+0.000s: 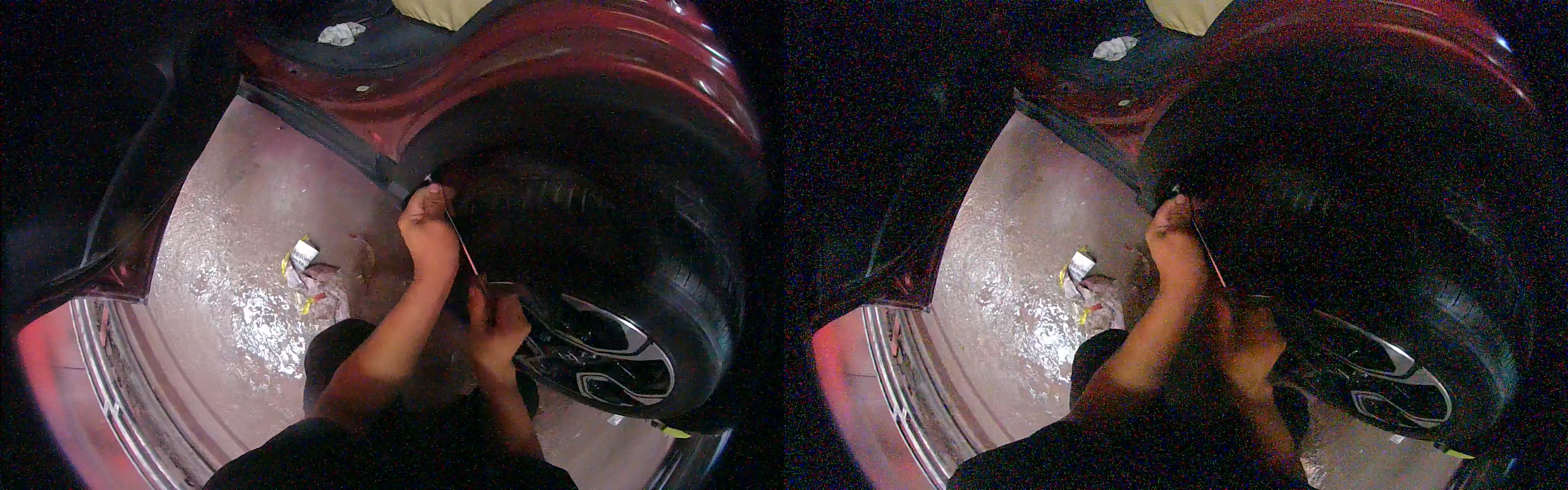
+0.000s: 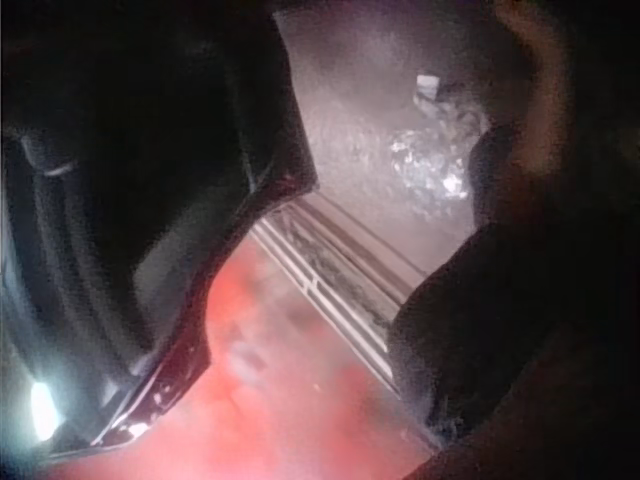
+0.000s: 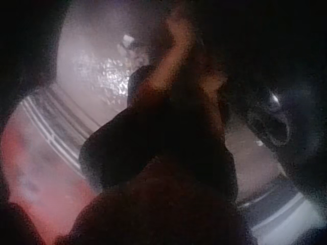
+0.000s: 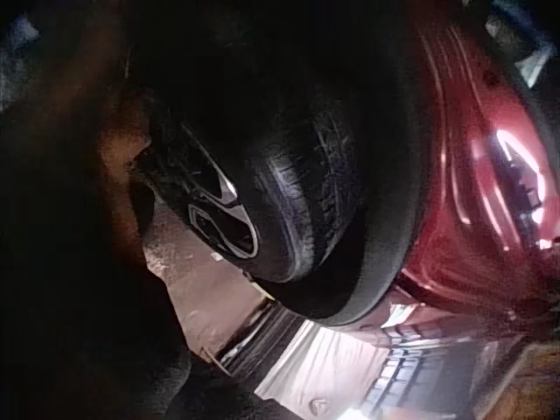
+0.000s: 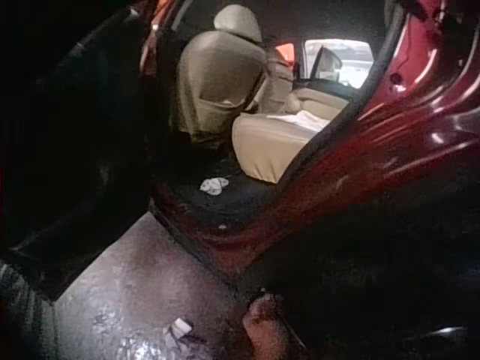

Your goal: The person uses a screwdriver to pry and remove a plastic trim piece from the wheel well of a red car. After detaching the trim, they wipe the area with a cloth and hand the part to a coworker.

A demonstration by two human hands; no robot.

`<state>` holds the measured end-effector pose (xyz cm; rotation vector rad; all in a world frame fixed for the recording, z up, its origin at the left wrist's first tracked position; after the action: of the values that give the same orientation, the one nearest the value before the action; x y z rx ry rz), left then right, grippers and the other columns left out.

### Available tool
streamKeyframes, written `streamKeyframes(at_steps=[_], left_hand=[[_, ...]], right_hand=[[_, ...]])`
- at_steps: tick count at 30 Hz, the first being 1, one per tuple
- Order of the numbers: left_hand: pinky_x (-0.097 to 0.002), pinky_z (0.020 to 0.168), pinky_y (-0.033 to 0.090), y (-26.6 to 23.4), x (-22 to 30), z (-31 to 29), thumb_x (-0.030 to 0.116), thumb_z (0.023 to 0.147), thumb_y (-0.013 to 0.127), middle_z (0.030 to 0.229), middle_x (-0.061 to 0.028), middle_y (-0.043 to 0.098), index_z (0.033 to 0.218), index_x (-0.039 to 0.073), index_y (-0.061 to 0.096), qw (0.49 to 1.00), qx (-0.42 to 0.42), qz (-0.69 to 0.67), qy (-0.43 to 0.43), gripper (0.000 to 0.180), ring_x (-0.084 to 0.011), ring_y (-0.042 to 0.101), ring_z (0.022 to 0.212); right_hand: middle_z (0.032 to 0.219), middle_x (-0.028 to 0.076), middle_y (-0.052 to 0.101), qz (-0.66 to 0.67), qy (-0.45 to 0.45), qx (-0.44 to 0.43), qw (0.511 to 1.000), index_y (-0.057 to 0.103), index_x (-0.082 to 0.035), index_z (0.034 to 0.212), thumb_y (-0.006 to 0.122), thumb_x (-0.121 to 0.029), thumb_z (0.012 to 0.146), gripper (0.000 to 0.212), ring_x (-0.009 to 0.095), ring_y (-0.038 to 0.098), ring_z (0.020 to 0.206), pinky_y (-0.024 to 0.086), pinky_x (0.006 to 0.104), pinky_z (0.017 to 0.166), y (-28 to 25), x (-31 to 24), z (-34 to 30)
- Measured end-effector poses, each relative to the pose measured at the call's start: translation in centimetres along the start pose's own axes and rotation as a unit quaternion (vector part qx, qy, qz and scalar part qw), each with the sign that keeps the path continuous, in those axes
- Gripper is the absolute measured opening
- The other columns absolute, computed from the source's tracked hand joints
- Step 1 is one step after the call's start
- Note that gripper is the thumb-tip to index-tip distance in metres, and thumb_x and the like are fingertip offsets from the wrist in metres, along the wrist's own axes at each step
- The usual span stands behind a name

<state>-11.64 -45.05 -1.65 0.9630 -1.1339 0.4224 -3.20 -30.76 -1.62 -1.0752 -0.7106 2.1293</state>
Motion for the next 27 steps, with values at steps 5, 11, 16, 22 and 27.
streamKeyframes(at_steps=[5, 11, 16, 22, 27], left_hand=[[-0.0271, 0.067, 0.041, 0.2, 0.5, -0.3, 0.017, 0.096, 0.052, 0.075, -0.0032, 0.061, 0.086, -0.002, 0.064, 0.999, 0.023, -0.014, -0.036, 0.024, -0.0111, 0.052, 0.072], [-0.0257, 0.067, 0.041, 0.1, 1.6, -0.8, 0.016, 0.092, 0.058, 0.078, 0.0003, 0.061, 0.086, 0.002, 0.065, 0.998, 0.000, 0.000, -0.058, 0.016, -0.0114, 0.051, 0.073], [-0.0272, 0.058, 0.038, 0.6, 1.2, -0.8, 0.014, 0.095, 0.052, 0.064, 0.0001, 0.053, 0.077, 0.000, 0.060, 0.999, 0.032, -0.012, -0.022, 0.024, -0.0096, 0.045, 0.063], [-0.0276, 0.058, 0.038, 0.9, 1.1, -0.5, 0.013, 0.094, 0.053, 0.064, -0.0024, 0.054, 0.078, -0.002, 0.060, 0.998, 0.055, 0.018, 0.014, 0.023, -0.0102, 0.045, 0.063], [-0.0276, 0.059, 0.038, 1.3, 2.2, -0.5, 0.013, 0.095, 0.053, 0.063, -0.0012, 0.053, 0.077, -0.002, 0.060, 0.998, 0.065, 0.024, 0.004, 0.024, -0.0093, 0.044, 0.064]], right_hand=[[0.071, 0.013, 0.062, -0.026, -0.060, 0.030, 0.997, 0.064, -0.004, 0.083, 0.071, -0.017, 0.081, 0.015, 0.030, 0.059, 0.058, 0.049, 0.0380, 0.058, -0.5, 0.5, 1.0], [0.071, 0.012, 0.063, -0.001, -0.019, -0.002, 1.000, 0.063, -0.003, 0.076, 0.071, -0.019, 0.082, 0.019, 0.026, 0.058, 0.059, 0.047, 0.0351, 0.059, -0.9, 0.6, 0.9], [0.065, 0.005, 0.061, 0.201, 0.157, -0.001, 0.967, 0.063, -0.004, 0.072, 0.069, -0.019, 0.084, 0.020, 0.018, 0.052, 0.050, 0.042, 0.0341, 0.045, -0.6, -0.7, 1.0], [0.060, -0.002, 0.046, 0.400, 0.426, -0.175, 0.792, 0.059, -0.007, 0.074, 0.058, -0.032, 0.093, 0.031, 0.007, 0.037, 0.045, 0.026, 0.0231, 0.041, -2.4, -1.7, 2.5], [0.064, 0.006, 0.056, 0.162, 0.079, -0.069, 0.981, 0.062, -0.003, 0.086, 0.060, -0.026, 0.091, 0.024, 0.018, 0.051, 0.051, 0.042, 0.0328, 0.048, -1.8, -1.6, 2.3]])
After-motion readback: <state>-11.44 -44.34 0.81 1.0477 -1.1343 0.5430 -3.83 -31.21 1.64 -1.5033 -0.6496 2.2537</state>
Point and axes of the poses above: each hand's wrist, its own z-axis towards the middle knuckle, its own y-axis out of the palm, x = y × z, the point moved 1 cm from there along z, towards the middle knuckle
